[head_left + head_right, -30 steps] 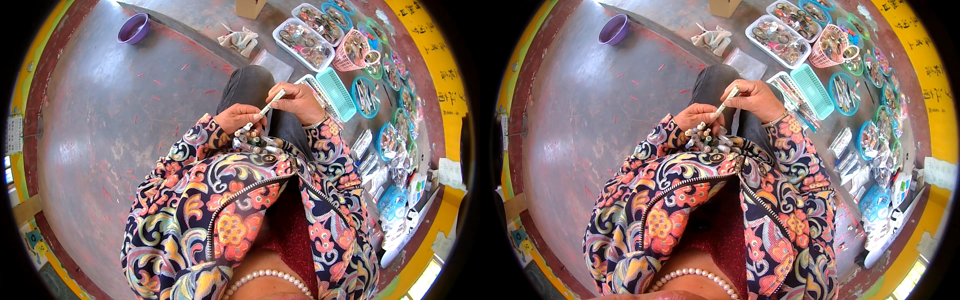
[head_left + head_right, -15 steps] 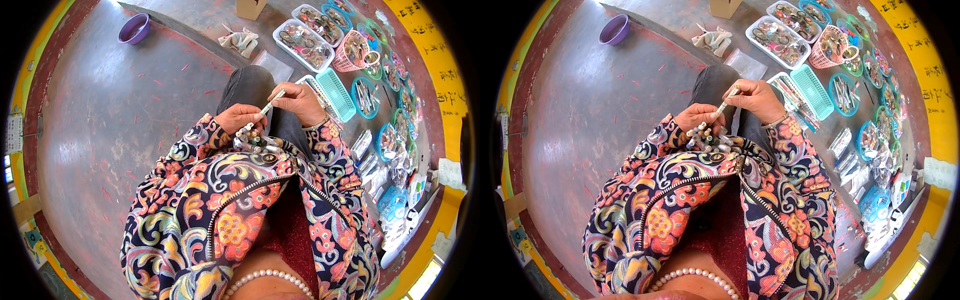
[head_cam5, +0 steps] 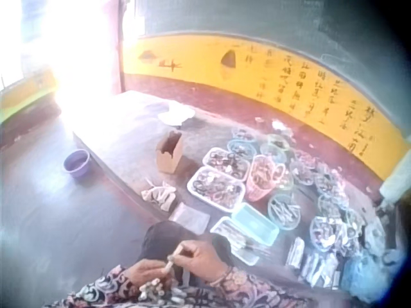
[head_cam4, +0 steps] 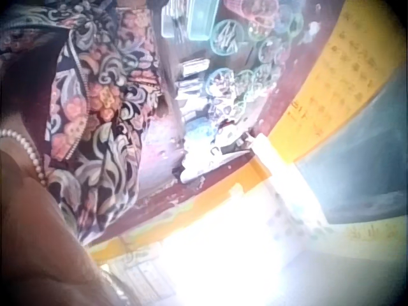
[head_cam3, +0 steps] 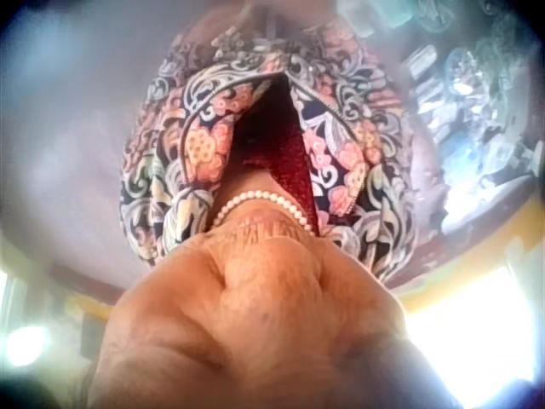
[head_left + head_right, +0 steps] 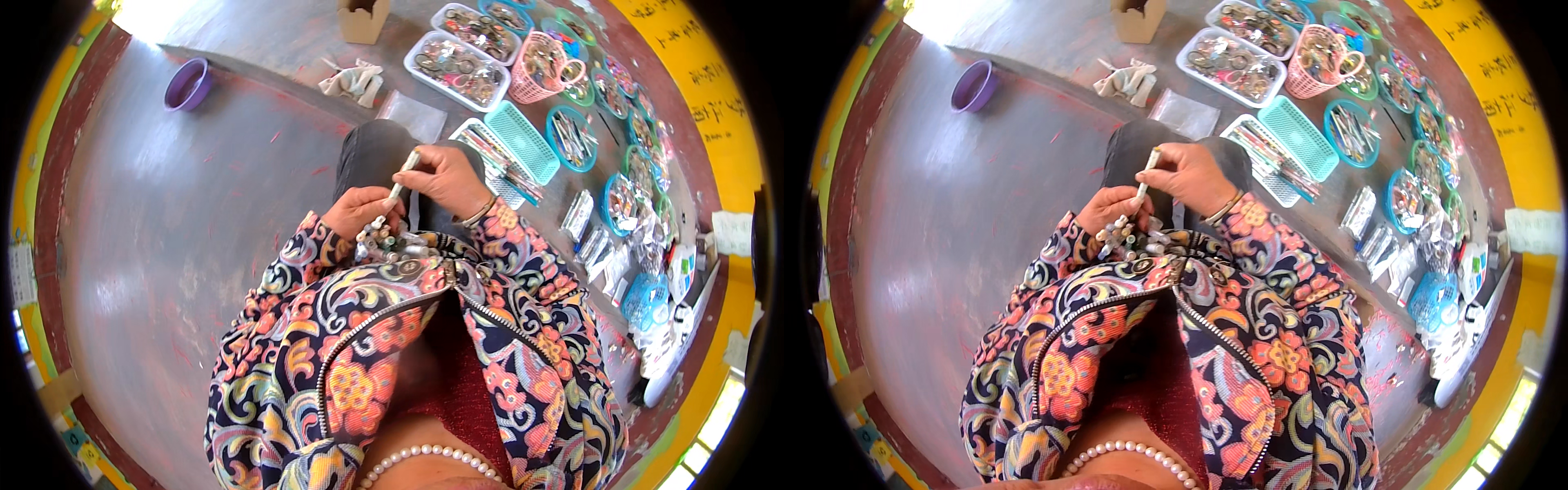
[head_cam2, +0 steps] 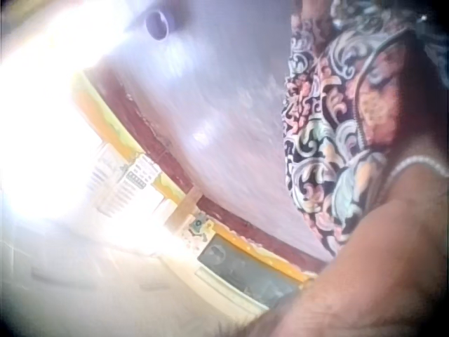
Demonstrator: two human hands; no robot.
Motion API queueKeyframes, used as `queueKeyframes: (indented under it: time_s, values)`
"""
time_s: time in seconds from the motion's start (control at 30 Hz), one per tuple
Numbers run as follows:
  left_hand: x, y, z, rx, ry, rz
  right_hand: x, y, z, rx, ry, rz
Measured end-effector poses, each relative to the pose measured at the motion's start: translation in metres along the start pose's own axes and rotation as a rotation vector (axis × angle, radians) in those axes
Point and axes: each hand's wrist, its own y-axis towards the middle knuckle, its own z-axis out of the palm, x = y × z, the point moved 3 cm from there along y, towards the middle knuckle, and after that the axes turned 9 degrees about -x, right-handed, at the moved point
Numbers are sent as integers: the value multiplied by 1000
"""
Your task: The person sits on the floor and repeatedly picks small cylindrical craft items from a clear container, places them into a plastic bag, and seals the bag. The person handles the items one at a time and uses both hands to manipulate the bag and items.
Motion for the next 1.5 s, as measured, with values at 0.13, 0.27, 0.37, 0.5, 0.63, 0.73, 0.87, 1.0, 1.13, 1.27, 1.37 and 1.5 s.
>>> queueKeyframes:
  time_s: [0.13,0.27,0.37,0.5,0.63,0.73,0.87,1.0,1.13,1.27,1.37,1.5]
  values:
    - [3,4,0,-41,73,42,7,-14,6,-281,-248,-156]
    - [4,4,0,-7,-14,-35,0,-13,-1,-129,-25,-74]
    - [-2,4,1,38,10,-33,25,-17,-21,-104,7,-120]
    - [-5,2,4,42,58,-80,25,-24,-32,58,-31,-95]
    - [-2,2,5,66,24,-81,28,-32,-39,8,-11,-92]
    - [-1,2,1,94,86,21,26,-32,-77,-287,177,-58]
    - [-14,-6,4,314,211,226,-52,-24,-169,-692,588,-30]
    - [-15,1,7,540,203,339,-190,-38,-244,-1010,808,229]
    - [-28,-11,8,481,152,112,-279,-20,-247,-1101,934,445]
    - [-26,-10,8,475,106,87,-301,7,-247,-1033,971,452]
    - [-22,-10,11,440,68,53,-307,22,-238,-1028,1012,546]
    - [-22,-5,12,423,79,27,-299,26,-242,-924,966,666]
